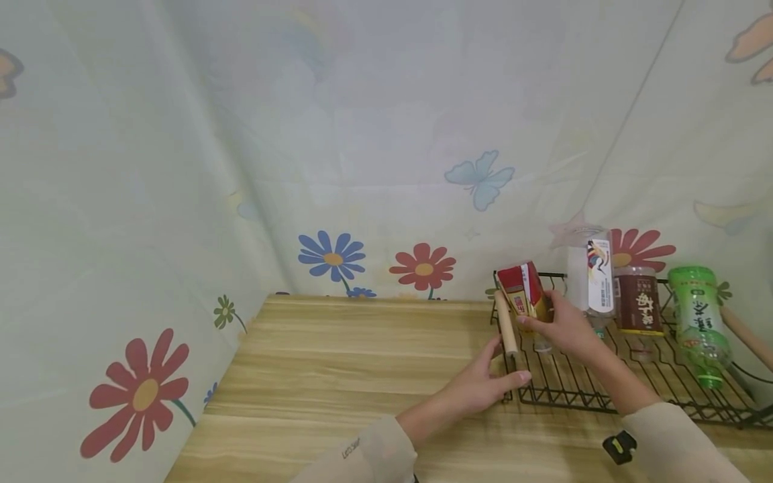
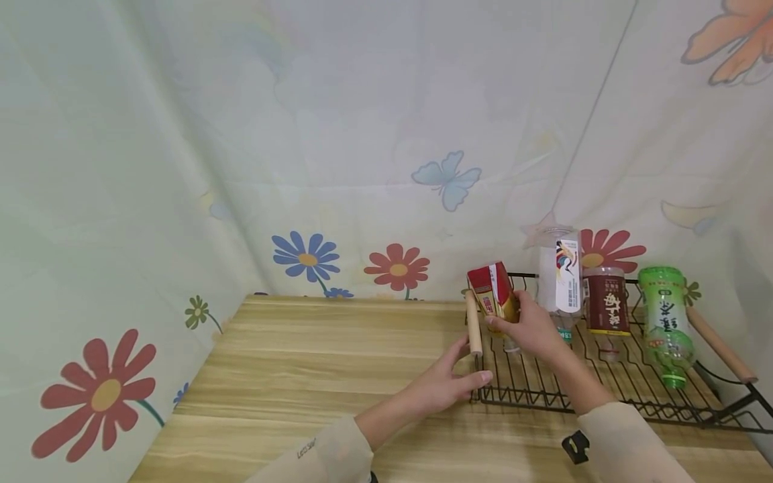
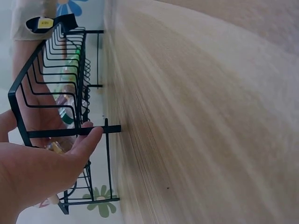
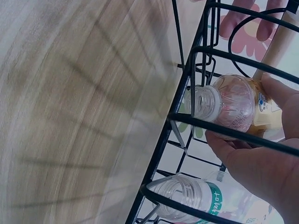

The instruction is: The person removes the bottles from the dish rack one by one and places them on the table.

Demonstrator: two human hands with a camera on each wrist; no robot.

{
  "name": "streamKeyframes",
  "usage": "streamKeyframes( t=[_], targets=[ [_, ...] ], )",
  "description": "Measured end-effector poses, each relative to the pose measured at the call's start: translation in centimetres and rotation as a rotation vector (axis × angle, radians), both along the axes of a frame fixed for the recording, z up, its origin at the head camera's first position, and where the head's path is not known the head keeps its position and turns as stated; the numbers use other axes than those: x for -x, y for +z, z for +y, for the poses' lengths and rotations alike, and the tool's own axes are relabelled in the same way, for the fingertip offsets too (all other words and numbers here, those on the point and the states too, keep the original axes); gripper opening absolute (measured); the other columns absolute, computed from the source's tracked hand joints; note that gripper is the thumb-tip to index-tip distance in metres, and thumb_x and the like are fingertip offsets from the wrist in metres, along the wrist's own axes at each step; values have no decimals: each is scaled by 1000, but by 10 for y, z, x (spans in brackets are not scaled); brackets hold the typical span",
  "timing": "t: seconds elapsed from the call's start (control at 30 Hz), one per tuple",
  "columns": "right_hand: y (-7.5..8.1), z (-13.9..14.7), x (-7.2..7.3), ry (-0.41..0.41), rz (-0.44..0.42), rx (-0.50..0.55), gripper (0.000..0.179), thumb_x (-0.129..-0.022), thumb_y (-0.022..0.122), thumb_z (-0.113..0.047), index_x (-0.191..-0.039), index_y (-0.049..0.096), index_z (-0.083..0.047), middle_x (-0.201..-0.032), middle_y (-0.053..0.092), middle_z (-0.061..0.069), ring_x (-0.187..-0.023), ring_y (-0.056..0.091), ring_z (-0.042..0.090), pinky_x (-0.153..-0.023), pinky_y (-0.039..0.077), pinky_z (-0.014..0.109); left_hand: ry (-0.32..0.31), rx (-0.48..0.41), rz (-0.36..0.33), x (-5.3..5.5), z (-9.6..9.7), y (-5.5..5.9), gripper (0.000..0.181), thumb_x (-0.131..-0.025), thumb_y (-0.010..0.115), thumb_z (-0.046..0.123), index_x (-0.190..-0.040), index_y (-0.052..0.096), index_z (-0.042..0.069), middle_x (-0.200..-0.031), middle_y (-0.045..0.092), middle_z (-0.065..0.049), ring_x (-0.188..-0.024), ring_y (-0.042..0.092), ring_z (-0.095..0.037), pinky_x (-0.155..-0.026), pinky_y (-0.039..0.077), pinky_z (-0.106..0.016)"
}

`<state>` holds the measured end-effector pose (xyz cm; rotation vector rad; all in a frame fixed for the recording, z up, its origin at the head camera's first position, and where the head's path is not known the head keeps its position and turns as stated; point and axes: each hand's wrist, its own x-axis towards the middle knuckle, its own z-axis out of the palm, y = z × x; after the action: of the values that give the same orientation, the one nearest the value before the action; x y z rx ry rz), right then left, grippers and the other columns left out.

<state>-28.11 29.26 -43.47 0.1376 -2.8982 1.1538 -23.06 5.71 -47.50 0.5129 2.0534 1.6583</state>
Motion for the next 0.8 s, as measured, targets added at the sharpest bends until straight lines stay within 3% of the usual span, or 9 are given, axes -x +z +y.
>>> streamKeyframes(
  t=[0.23, 0.57, 0.7, 0.8],
  targets=[
    [3, -2, -3, 2, 8, 9, 96, -100, 70, -51, -155, 27, 14, -138, 54, 39, -121, 61, 53, -95, 56, 62, -29, -36, -20, -1, -2, 1, 90, -98, 73, 51, -169, 23, 29, -171, 30, 1, -132, 60, -25, -90, 60, -33],
    [1, -1, -4, 12, 21, -23, 95, -100, 70, -53, -155, 29, 14, -136, 55, 40, -119, 62, 52, -92, 57, 60, -4, 40, 18, -6, -2, 0, 91, -96, 72, 59, -168, 25, 29, -170, 33, 2, -147, 46, -30, -112, 48, -46],
    [4, -1, -5, 11, 23, -14, 95, -100, 70, -53, -155, 30, 14, -137, 55, 40, -120, 61, 52, -93, 57, 61, 3, 10, 5, -8, -1, 0, 90, -96, 73, 57, -168, 25, 32, -170, 33, 2, -149, 44, -32, -112, 49, -47],
    [5, -1, -6, 10, 14, -15, 96, -100, 70, -54, -155, 31, 14, -138, 54, 40, -122, 60, 54, -93, 57, 62, -3, -36, -20, -8, -1, 0, 90, -97, 75, 53, -168, 25, 31, -171, 32, 0, -146, 47, -34, -102, 56, -43]
  ],
)
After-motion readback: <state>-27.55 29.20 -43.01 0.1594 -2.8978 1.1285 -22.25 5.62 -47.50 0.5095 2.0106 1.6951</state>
